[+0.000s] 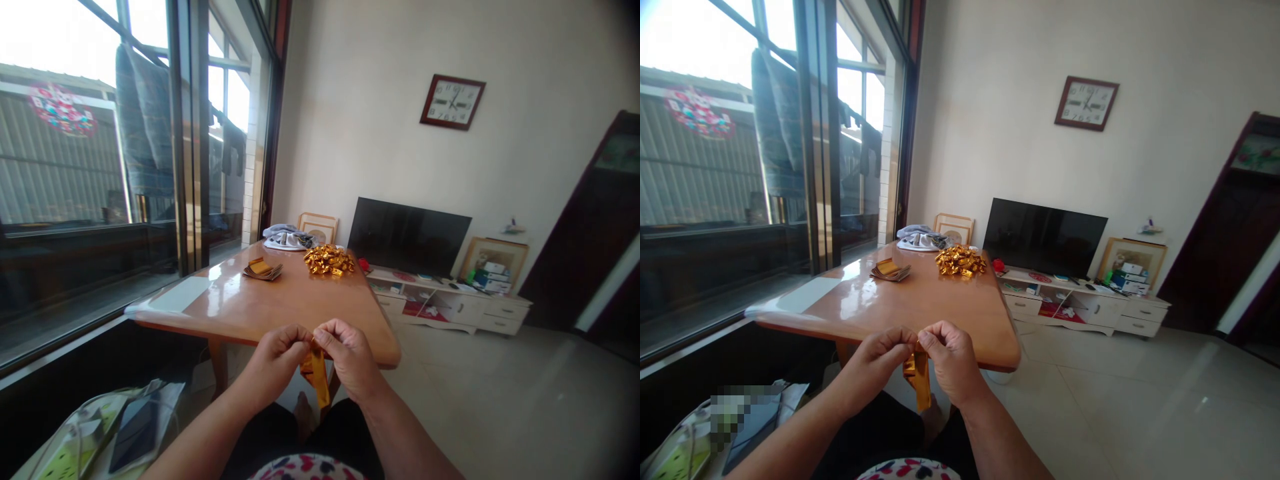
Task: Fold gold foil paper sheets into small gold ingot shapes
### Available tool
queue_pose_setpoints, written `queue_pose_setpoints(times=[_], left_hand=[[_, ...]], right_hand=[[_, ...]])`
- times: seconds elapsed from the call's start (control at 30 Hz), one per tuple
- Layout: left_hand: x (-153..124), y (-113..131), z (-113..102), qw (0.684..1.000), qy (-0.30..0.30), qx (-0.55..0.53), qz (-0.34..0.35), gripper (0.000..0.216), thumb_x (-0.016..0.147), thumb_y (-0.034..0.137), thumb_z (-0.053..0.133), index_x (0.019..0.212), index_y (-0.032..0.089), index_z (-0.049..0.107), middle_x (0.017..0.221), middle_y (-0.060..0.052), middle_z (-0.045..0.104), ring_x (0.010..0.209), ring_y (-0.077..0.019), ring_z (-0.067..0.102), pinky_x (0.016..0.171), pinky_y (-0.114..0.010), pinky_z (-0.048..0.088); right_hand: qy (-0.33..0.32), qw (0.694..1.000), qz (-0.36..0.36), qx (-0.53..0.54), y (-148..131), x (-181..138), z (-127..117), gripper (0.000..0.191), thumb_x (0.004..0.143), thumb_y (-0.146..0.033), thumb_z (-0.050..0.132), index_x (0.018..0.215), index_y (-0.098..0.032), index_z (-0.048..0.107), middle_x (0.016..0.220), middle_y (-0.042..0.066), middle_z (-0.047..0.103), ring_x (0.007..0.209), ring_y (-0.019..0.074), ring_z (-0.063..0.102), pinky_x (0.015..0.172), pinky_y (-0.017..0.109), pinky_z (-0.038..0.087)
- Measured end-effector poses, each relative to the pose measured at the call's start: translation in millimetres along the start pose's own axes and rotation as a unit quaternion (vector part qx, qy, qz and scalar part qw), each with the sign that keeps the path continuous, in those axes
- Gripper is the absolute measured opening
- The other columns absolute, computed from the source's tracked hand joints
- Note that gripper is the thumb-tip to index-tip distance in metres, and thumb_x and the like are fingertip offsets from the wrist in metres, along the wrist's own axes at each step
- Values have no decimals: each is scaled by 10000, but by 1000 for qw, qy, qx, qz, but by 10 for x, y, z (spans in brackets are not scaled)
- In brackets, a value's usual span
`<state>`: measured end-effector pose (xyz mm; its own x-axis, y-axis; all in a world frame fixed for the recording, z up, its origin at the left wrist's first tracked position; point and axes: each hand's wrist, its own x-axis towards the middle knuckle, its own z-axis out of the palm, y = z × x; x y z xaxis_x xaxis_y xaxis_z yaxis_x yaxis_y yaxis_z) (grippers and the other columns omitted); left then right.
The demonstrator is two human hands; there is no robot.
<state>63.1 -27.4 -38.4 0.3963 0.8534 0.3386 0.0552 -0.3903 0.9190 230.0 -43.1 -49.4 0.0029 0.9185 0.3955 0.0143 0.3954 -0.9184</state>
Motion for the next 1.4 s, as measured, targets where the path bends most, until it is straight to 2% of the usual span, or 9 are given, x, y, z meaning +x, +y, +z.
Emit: queue_pose_setpoints(times=[0.2,0.33,0.47,0.57,0.67,0.8,0.93,1.1,1.4], left_hand=[[6,-39,-24,1000,-8,-11,-2,299,887,428,627,799,143,643,695,-22,629,646,-144,561,595,-236,422],[7,-59,-35,998,-24,-58,6,301,887,436,640,812,145,639,701,-19,624,644,-139,563,609,-237,435],[38,-63,-33,995,32,-91,-5,333,876,458,646,761,148,612,674,-9,603,623,-133,546,598,-239,445],[68,-71,-37,990,87,-111,-1,333,854,469,667,761,155,608,666,7,590,621,-127,534,596,-230,438],[78,-86,-47,986,107,-125,0,316,856,465,664,789,161,614,682,13,599,638,-128,537,609,-226,433],[61,-89,-71,985,88,-146,-20,287,876,433,642,778,165,606,686,15,599,640,-125,530,628,-230,426],[62,-71,-122,989,69,-132,-25,296,883,402,623,709,163,608,687,-2,614,691,-145,558,682,-244,437],[89,-48,-173,992,18,-123,-16,285,859,415,660,747,153,646,698,-8,617,668,-139,540,641,-240,416],[91,-150,-274,987,61,-151,-4,306,893,418,642,742,152,633,712,-19,641,690,-152,570,684,-275,429]], right_hand=[[-2,1000,-6,-22,-11,13,-3,323,870,-473,674,820,-154,665,690,-11,589,637,118,512,588,227,426],[-8,999,22,24,6,15,34,370,863,-523,668,864,-154,690,750,14,639,696,141,580,673,260,489],[1,998,41,55,13,17,57,448,903,-583,587,977,-153,691,805,37,661,721,158,617,693,282,515],[-15,999,33,14,11,9,58,452,891,-596,596,926,-153,679,784,31,654,700,152,594,650,258,490],[-37,998,16,-53,5,-1,60,418,890,-571,609,867,-158,674,695,1,612,622,125,517,576,229,427],[-27,990,-14,-137,-5,-1,48,390,923,-521,572,780,-166,648,587,-35,509,551,106,416,514,218,348],[-35,984,-31,-173,-20,5,16,358,924,-480,575,766,-168,655,616,-26,538,587,115,442,534,217,352],[-47,983,-27,-173,-35,31,6,349,900,-476,601,740,-171,652,636,-22,571,602,121,462,553,222,370],[-56,992,7,-115,-49,80,-44,335,906,-483,604,823,-167,680,665,-14,593,624,127,501,603,237,418]])
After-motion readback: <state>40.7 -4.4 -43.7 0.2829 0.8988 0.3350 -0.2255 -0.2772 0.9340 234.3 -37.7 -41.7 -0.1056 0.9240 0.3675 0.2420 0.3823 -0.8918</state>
